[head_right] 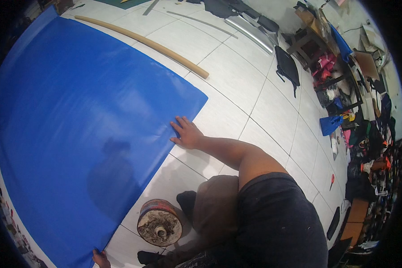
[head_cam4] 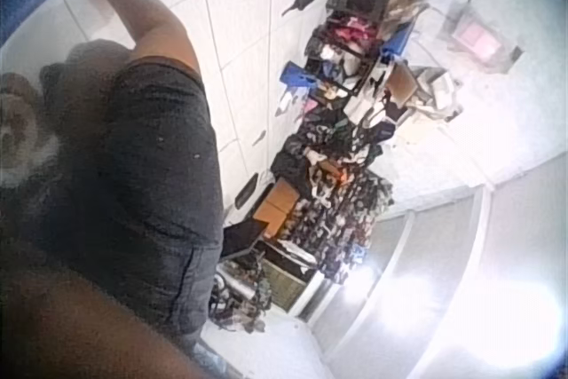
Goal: The person lays out a large blue sheet of fabric on a tiled floor, uses a wooden stick to measure and align it, and then cuts the fabric into sections using a pair of scissors.
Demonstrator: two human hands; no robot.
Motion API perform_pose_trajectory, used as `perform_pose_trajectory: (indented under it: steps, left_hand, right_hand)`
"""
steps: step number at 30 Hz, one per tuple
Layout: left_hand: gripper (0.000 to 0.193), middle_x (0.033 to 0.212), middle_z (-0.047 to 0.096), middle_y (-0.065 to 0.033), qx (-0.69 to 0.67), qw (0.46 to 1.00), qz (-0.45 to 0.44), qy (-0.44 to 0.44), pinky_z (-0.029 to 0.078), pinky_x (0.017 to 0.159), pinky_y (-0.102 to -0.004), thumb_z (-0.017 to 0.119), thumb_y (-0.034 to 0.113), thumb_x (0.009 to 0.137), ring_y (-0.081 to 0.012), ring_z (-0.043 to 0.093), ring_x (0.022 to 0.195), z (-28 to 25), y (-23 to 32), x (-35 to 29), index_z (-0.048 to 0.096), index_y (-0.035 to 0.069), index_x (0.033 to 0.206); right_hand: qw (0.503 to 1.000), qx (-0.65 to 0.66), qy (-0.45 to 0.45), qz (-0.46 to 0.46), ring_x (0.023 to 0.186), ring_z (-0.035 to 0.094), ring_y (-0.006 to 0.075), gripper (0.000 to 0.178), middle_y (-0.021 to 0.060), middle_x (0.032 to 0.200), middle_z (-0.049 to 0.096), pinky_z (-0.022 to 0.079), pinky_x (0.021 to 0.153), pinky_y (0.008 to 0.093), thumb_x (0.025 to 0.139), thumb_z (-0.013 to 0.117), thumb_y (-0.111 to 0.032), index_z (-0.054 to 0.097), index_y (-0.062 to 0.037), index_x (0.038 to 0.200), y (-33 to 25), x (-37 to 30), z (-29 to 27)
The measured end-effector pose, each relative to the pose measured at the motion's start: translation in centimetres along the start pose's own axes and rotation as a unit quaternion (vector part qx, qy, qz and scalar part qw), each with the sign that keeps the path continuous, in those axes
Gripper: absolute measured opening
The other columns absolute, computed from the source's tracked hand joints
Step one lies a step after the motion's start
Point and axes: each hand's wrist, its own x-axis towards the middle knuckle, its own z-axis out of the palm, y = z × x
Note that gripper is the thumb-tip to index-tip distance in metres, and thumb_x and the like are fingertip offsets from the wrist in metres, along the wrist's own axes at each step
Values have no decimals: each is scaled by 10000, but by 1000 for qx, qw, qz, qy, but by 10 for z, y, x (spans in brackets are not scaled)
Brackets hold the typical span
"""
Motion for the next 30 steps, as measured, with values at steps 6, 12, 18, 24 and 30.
perform_pose_trajectory:
  steps: [6,12,18,24,30]
  left_hand:
    - [408,1175,576,-60,-37,999,-29,7,504,696,-386,578,161,890,-224,561,977,-1,6,-5,497,106,1286]
    - [417,1233,557,-72,-16,1000,-8,16,494,736,-425,574,195,908,-247,554,1013,8,14,-19,487,94,1304]
    - [356,1172,589,-59,-21,999,-20,20,501,756,-404,565,213,924,-241,573,971,-13,-8,-1,527,71,1249]
    - [460,1196,563,-77,-74,996,-23,33,449,742,-373,584,309,900,-226,553,1006,-42,-55,40,483,46,1263]
    - [398,1061,631,-66,-168,983,-7,75,521,776,-402,448,411,966,-251,615,939,-120,-58,52,584,68,1115]
  right_hand:
    - [1000,13,0,0,1397,245,466,748,230,1526,252,284,1126,524,900,549,-530,327,-116,1482,-4,5,4]
    - [1000,21,7,-2,1389,261,472,749,235,1516,271,283,1132,513,886,579,-520,352,-112,1471,-4,3,8]
    - [999,34,22,-10,1380,284,468,758,255,1496,296,297,1129,503,865,620,-503,377,-88,1451,-2,-2,11]
    - [997,36,43,-44,1337,349,453,737,261,1440,359,318,1116,493,852,658,-457,410,-53,1416,3,6,2]
    - [990,93,4,-103,1381,307,392,695,247,1448,378,296,1129,465,865,666,-412,433,-34,1400,-4,34,14]
